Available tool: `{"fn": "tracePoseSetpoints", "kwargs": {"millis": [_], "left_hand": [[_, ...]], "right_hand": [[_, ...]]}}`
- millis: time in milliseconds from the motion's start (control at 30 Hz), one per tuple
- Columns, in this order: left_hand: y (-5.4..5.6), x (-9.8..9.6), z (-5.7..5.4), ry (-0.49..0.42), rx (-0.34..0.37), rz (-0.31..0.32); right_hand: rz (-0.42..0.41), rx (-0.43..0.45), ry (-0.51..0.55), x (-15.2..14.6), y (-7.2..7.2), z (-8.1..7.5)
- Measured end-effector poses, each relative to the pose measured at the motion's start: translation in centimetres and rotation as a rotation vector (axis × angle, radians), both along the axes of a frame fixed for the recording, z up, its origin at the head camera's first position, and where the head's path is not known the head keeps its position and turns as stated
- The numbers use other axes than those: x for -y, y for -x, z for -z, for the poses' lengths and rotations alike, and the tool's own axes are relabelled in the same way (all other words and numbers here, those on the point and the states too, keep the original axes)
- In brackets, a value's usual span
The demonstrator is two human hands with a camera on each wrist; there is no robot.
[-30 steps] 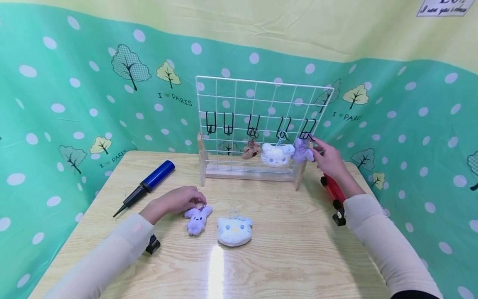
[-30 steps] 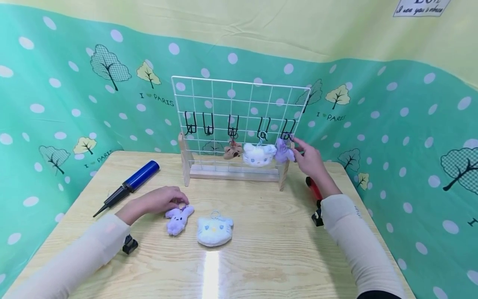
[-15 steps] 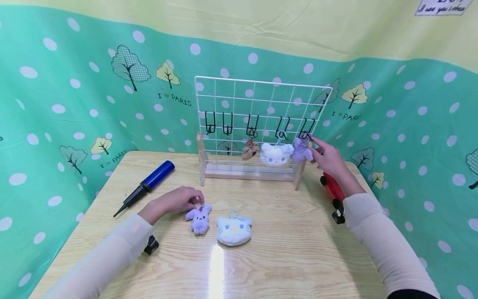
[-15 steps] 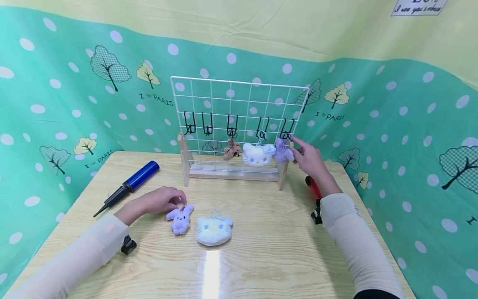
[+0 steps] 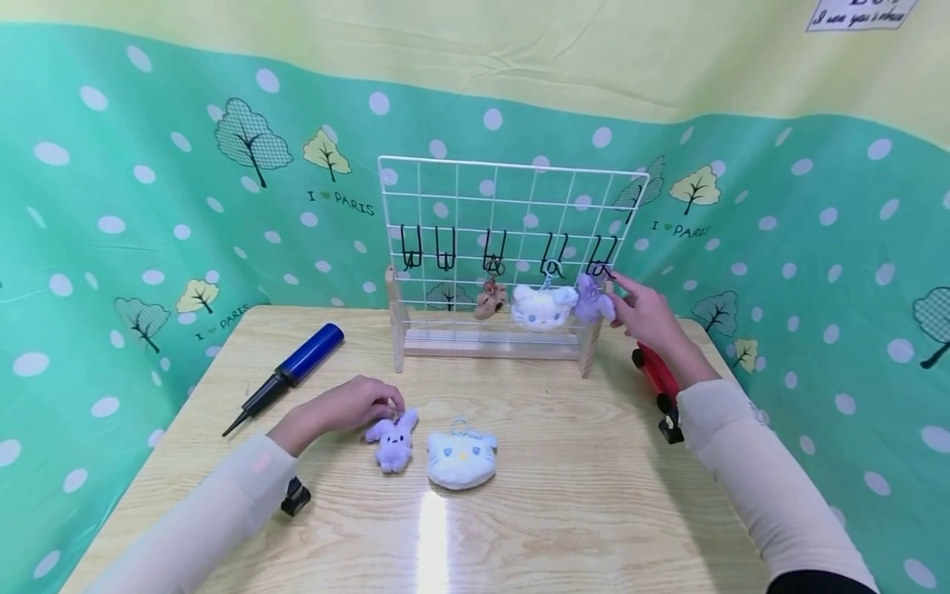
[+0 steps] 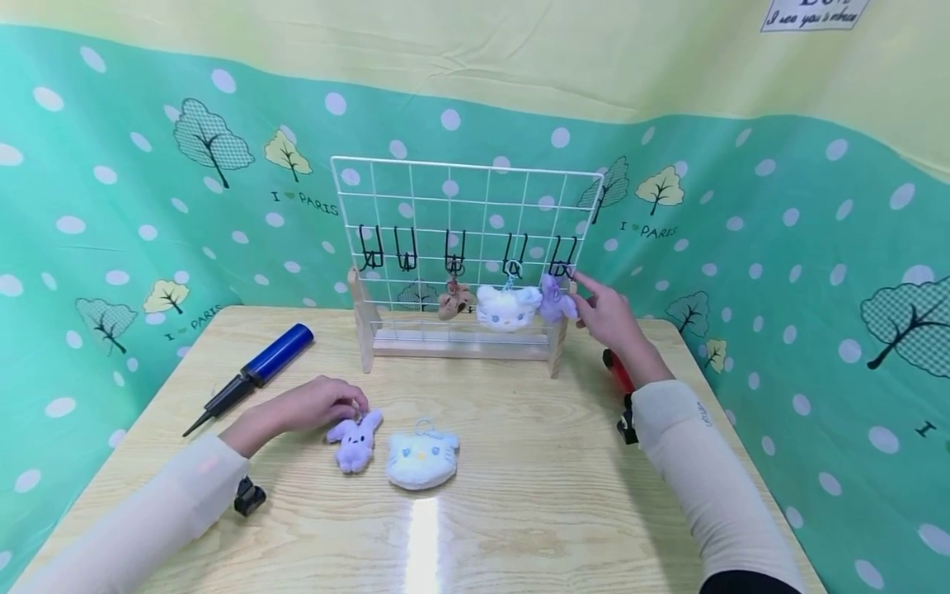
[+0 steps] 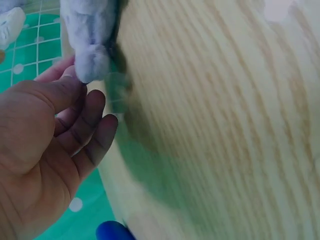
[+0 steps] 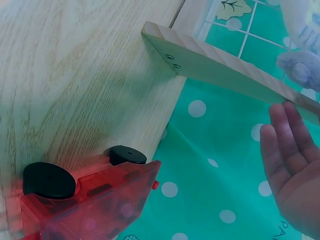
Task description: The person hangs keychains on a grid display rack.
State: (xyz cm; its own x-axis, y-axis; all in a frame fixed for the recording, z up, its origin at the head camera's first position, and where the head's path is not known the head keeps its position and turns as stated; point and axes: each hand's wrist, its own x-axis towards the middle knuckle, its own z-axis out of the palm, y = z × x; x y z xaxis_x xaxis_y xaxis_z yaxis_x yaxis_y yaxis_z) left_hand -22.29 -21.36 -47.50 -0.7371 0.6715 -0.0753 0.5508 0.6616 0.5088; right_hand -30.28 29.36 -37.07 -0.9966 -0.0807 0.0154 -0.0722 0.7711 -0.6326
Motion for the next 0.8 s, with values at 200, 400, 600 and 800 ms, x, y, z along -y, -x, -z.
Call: {"fn": "tracePoseSetpoints", "kwargs": {"millis": [200, 400, 600, 800], "left_hand": [[-0.3, 0.1, -0.5, 0.032, 0.018, -0.043], [-0.8, 0.3, -1.0, 0.027, -0.039, -0.054], [-0.9, -0.4, -2.9, -0.062, -0.124, -0.057], [-0.7, -1.3, -5.1, -0.125, -0.181, -0.075]], "right_hand": [[0.004, -0.005, -0.011, 0.0, -0.3, 0.2], [0.003, -0.006, -0.016, 0.2, -0.5, 0.7], [0.013, -0.018, -0.007, 0.3, -0.3, 0.5], [0.014, -0.022, -0.001, 0.2, -0.2, 0.2]]}}
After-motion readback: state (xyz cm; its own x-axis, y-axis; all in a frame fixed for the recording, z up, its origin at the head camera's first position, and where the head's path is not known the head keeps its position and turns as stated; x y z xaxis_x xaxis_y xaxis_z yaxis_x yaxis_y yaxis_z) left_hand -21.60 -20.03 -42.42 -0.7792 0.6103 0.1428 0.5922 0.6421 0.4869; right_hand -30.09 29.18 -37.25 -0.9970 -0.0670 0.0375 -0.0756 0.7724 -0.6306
